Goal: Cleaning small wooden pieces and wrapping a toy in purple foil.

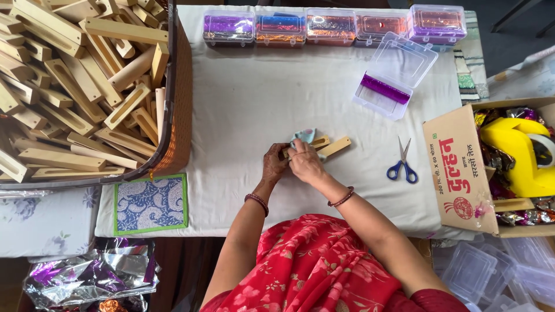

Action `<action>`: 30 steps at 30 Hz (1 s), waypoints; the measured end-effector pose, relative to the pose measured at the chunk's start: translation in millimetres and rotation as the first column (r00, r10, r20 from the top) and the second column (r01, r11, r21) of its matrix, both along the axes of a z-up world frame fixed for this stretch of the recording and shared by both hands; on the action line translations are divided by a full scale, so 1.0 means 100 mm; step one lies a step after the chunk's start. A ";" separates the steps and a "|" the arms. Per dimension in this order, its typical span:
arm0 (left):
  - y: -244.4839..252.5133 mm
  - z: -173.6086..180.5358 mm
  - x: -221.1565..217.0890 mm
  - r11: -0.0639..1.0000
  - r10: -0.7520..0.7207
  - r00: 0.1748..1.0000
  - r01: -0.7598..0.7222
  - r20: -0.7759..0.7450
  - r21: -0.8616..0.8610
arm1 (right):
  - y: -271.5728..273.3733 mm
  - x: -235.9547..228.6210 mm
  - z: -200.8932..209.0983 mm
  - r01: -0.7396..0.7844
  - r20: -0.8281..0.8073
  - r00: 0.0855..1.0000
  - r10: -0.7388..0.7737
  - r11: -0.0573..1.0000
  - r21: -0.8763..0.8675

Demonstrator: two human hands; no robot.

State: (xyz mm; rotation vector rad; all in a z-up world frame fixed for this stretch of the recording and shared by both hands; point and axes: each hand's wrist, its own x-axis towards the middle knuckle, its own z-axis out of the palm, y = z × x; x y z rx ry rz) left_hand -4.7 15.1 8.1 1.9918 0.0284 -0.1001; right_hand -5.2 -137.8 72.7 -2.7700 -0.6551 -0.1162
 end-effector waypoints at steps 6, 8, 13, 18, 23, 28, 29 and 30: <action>-0.02 0.25 -0.01 1.000 0.005 0.999 -0.005 -0.038 -0.013 | -0.49 0.20 -0.20 0.006 0.071 0.997 -0.018 0.985 0.174; -0.03 0.33 -0.03 1.000 0.007 0.998 -0.008 -0.063 -0.012 | -0.76 0.28 -0.26 0.080 0.068 0.994 -0.088 0.991 0.105; -0.12 0.26 -0.09 0.995 0.063 0.991 -0.072 -0.119 -0.071 | -1.36 0.45 -0.38 0.271 0.196 0.950 -0.243 0.954 -0.130; -0.19 0.32 -0.22 0.925 0.016 0.963 -0.116 0.270 0.361 | -1.57 0.29 -0.05 0.315 -0.093 0.943 -0.321 0.947 -0.069; -0.18 0.44 -0.24 0.887 -0.136 0.960 0.007 0.246 0.462 | -1.49 0.22 0.03 0.235 -0.349 0.908 -0.231 0.971 -0.030; -0.23 0.17 -0.31 0.838 -0.299 0.903 0.094 0.307 0.538 | -1.39 0.24 0.07 0.176 -0.524 0.842 -0.126 0.983 0.047; -0.24 0.14 -0.31 0.827 -0.291 0.897 0.060 0.334 0.559 | -1.35 0.24 0.11 0.175 -0.487 0.862 -0.143 0.984 0.021; -0.25 0.11 -0.31 0.816 -0.284 0.889 0.026 0.360 0.578 | -1.30 0.23 0.14 0.175 -0.448 0.880 -0.159 0.984 -0.006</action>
